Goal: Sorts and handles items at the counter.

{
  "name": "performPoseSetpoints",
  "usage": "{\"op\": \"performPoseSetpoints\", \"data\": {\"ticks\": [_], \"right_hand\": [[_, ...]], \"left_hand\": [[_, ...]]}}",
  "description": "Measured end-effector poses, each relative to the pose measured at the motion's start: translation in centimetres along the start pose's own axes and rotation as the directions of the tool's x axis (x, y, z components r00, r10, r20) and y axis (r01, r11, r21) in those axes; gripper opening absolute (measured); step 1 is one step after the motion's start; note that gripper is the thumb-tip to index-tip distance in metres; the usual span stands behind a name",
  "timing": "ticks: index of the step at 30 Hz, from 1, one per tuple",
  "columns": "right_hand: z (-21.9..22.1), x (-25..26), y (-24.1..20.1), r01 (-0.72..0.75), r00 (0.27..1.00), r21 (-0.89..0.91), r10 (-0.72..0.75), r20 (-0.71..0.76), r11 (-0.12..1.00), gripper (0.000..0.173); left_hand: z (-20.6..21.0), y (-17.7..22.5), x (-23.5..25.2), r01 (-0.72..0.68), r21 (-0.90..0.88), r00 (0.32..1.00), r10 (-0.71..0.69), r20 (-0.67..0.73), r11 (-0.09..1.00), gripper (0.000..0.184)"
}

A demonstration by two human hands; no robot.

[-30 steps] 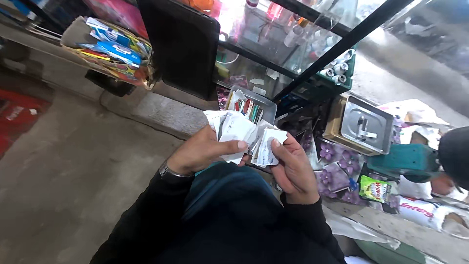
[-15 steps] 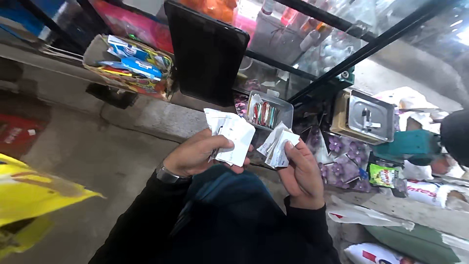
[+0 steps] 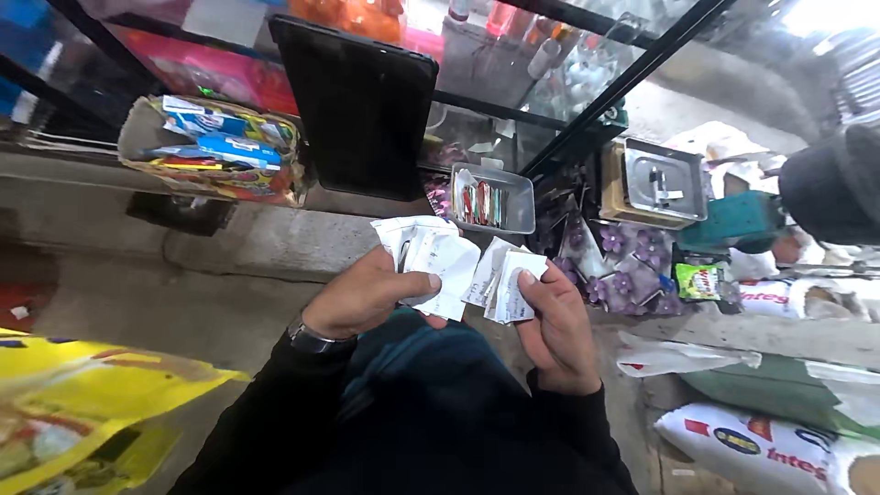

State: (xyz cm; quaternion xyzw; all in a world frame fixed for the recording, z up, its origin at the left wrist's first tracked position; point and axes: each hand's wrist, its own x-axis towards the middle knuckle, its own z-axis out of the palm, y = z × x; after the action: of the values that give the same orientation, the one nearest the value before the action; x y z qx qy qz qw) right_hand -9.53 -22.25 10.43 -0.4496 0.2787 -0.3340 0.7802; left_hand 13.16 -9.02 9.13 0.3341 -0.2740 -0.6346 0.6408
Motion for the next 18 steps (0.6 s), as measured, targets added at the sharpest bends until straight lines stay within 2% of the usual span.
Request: {"op": "performPoseSetpoints", "data": {"ticks": [7,12,16,18], "right_hand": [[0.8,0.2,-0.1,0.019,1.0,0.001,-0.019,-0.001,1.0,0.025],[1.0,0.1,0.2,0.024,1.0,0.025,-0.024,-0.004,0.999,0.025],[1.0,0.1,0.7,0.023,0.999,0.052,-0.022,-0.027,0.998,0.022],[0.7,0.3,0.5,0.024,0.999,0.074,-0.023,-0.026,0.997,0.022]], "left_hand": [[-0.3,0.5,-0.2,-0.028,0.052,0.999,0.03,-0.034,0.998,0.041],[-0.7,0.8,0.0,-0.012,0.037,1.0,0.012,-0.006,0.999,0.04],[-0.8,1.3,-0.1,0.053,-0.003,0.998,-0.053,-0.016,0.999,0.029],[-0.8,1.5,0.3,0.072,-0.04,0.997,-0.072,-0.011,0.997,0.032]]}}
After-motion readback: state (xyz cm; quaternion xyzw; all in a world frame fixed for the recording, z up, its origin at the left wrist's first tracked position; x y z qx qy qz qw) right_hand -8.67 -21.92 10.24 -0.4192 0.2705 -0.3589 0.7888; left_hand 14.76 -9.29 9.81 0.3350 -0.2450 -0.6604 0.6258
